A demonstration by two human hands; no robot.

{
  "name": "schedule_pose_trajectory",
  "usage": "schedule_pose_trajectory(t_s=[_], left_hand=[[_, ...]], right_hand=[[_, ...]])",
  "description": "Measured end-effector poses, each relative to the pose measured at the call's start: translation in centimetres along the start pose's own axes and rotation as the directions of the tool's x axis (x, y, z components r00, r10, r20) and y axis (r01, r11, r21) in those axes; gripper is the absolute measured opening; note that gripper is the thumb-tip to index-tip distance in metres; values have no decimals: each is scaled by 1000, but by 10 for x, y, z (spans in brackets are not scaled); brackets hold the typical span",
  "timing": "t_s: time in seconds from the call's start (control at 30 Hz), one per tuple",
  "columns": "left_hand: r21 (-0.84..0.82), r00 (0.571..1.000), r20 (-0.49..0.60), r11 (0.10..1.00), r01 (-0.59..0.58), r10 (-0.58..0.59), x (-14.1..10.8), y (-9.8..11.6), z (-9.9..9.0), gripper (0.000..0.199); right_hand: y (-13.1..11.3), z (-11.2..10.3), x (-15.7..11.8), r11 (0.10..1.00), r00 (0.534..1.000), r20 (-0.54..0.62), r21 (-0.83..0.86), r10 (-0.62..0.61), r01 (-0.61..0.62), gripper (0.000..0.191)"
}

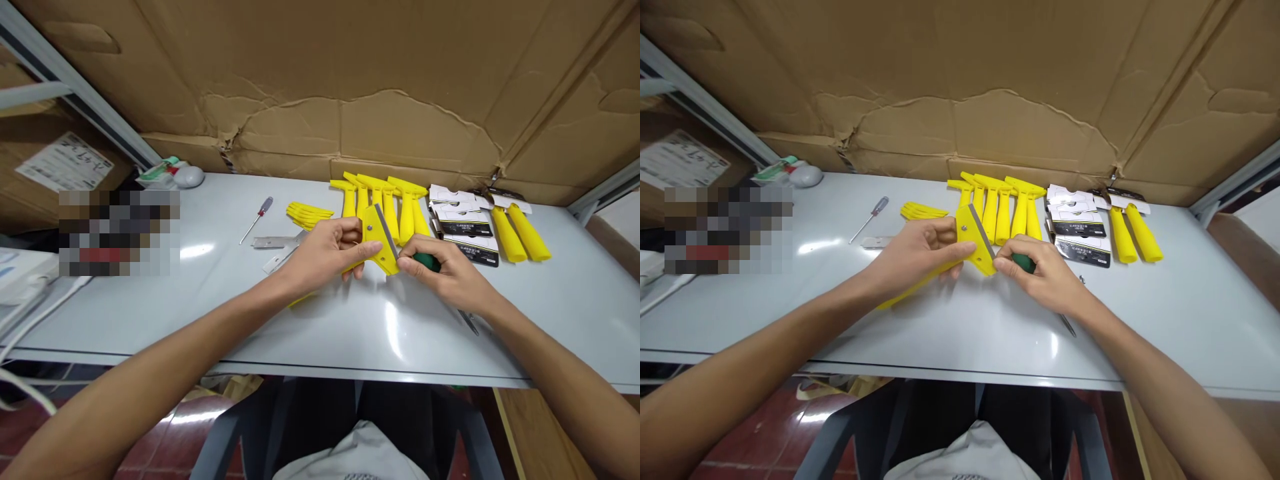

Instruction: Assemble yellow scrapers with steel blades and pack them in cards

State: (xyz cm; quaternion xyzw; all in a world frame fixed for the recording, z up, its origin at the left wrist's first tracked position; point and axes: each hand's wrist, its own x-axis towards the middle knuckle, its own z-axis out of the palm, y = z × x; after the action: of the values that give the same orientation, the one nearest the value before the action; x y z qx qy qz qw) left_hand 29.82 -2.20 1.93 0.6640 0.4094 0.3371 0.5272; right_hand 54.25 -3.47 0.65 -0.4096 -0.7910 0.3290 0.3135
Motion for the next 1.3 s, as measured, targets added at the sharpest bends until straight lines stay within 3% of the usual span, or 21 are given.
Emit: schedule_pose_trajectory(t_s=[0.2, 0.47, 0.77, 0.9, 1.07, 1.3], left_hand=[[-62, 1000, -6, 998, -25, 25, 1, 0, 3, 33], [-72, 997, 53, 996, 53, -50, -2, 1, 6, 37], [-82, 992, 103, 994, 76, -67, -1, -1, 4, 40], [-90, 995, 72, 993, 71, -65, -1, -1, 2, 39], [-96, 992, 115, 993, 67, -56, 1, 0, 0, 38], [-94, 990, 123, 992, 85, -73, 0, 1, 3, 36]], right_hand=[[-4, 10, 0, 998, 996, 69, 10, 61, -61, 43], [0, 14, -1, 982, 985, 167, 174, 43, -72, 29], [-7, 13, -2, 987, 987, 150, 139, 65, -86, 38], [-6, 16, -2, 987, 986, 124, 99, 114, -127, 41], [-8, 16, -2, 983, 982, 66, 38, 179, -182, 45], [-4, 12, 1, 987, 984, 113, 73, 136, -145, 46]])
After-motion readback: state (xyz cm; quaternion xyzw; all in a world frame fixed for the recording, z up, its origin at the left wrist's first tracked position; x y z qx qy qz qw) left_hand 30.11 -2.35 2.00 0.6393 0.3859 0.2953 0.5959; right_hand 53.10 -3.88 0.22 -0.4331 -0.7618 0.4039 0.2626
